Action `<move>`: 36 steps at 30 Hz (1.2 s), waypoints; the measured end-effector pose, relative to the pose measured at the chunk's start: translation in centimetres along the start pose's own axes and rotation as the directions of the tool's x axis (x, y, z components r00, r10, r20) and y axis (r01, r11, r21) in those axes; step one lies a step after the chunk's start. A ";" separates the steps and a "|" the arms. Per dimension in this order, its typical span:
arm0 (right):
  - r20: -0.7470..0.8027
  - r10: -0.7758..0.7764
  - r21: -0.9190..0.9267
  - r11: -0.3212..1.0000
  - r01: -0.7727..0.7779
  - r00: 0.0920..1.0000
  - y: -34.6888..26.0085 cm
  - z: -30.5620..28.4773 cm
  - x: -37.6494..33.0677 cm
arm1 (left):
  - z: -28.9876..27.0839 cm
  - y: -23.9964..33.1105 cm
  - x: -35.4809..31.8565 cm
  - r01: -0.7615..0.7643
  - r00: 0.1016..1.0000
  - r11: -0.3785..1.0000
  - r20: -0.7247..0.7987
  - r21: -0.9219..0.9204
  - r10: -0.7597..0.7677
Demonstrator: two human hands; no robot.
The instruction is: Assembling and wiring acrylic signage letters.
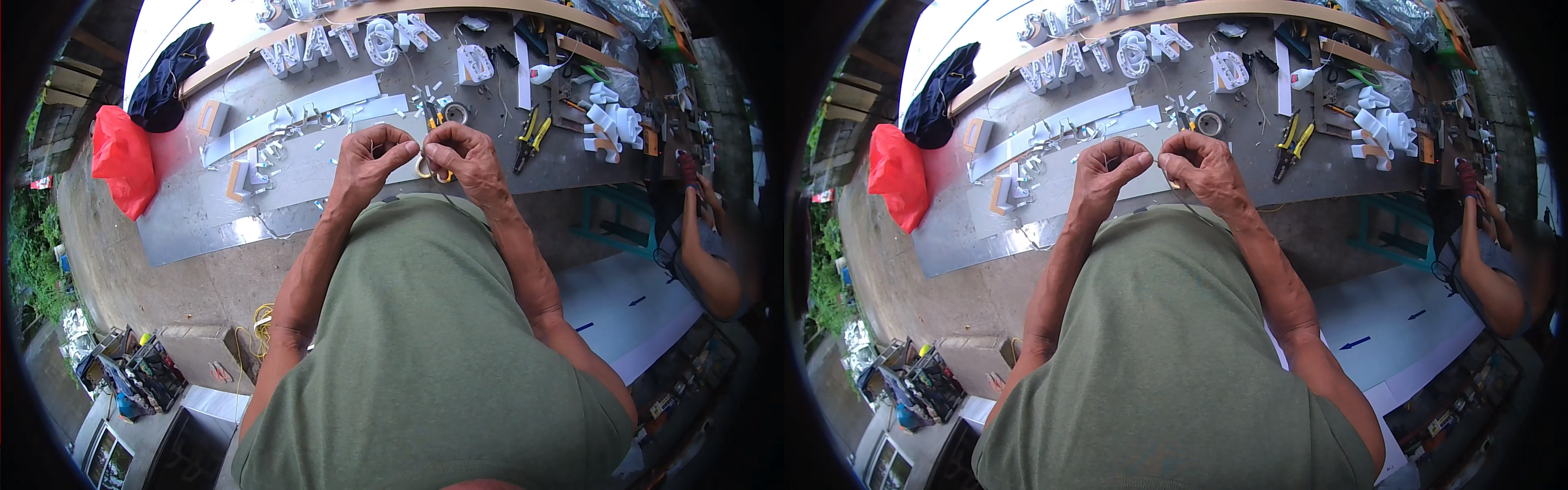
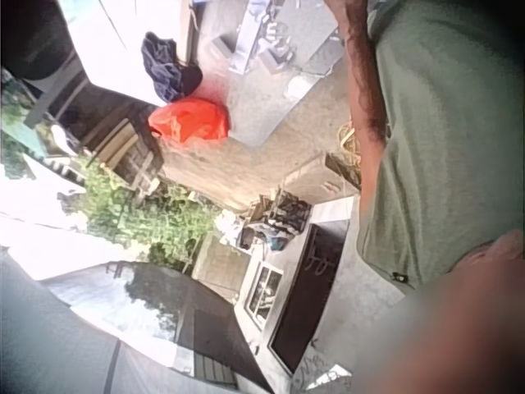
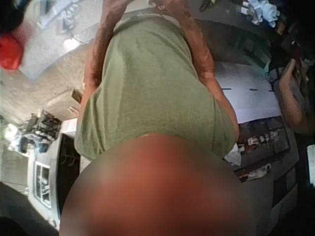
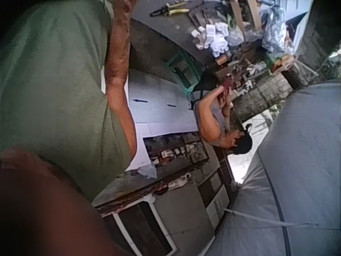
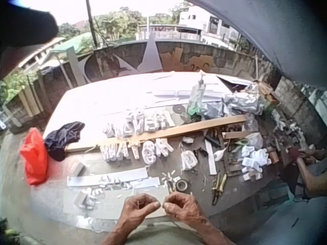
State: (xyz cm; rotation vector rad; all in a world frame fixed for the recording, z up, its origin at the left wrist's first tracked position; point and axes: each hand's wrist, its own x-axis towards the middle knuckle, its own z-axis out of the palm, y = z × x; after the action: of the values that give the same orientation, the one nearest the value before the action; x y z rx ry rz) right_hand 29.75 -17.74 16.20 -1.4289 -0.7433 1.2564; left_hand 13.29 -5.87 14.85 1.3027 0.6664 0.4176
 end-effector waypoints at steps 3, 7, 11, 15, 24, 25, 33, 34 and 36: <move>-0.090 -0.068 0.301 0.949 0.092 0.994 1.0 0.9 0.2 | 0.4 0.6 -0.4 0.038 0.999 0.998 -0.037 -0.047 -0.039; -0.163 -0.105 0.403 0.901 0.163 0.981 1.0 1.5 0.1 | 0.9 1.0 -0.7 0.000 0.995 0.998 -0.098 -0.063 -0.006; -0.192 -0.113 0.442 0.877 0.188 0.975 1.1 1.5 -0.2 | 1.0 0.9 -0.8 -0.023 0.990 0.997 -0.143 -0.076 0.012; -0.226 -0.118 0.463 0.860 0.213 0.967 1.2 1.3 -0.5 | 0.9 0.8 -0.7 -0.025 0.988 0.995 -0.156 -0.096 0.010; -0.305 -0.187 0.488 0.811 0.322 0.934 1.2 0.3 -1.1 | 0.1 0.2 -0.6 -0.045 0.983 0.987 -0.182 -0.156 0.016; -0.310 -0.208 0.460 0.821 0.338 0.928 1.1 0.2 -1.1 | -0.3 0.0 -0.6 -0.026 0.979 0.986 -0.205 -0.164 -0.008; -0.301 -0.229 0.308 0.895 0.322 0.926 0.3 -0.8 -0.5 | -1.4 -0.8 -0.3 0.023 0.982 0.939 -0.169 -0.342 -0.086; -0.273 -0.209 0.289 0.913 0.288 0.939 0.4 -0.9 -0.4 | -1.5 -0.9 -0.3 0.023 0.982 0.939 -0.170 -0.342 -0.086; -0.240 -0.189 0.271 0.929 0.253 0.952 0.8 -1.0 -0.2 | -2.0 -1.1 -0.3 0.046 0.983 0.900 -0.138 -0.434 -0.117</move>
State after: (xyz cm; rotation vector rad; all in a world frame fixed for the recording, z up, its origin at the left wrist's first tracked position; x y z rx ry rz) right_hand 30.54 -18.40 15.40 -1.1701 -0.5280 0.9767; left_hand 11.64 -4.80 13.65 0.8236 0.7140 0.5697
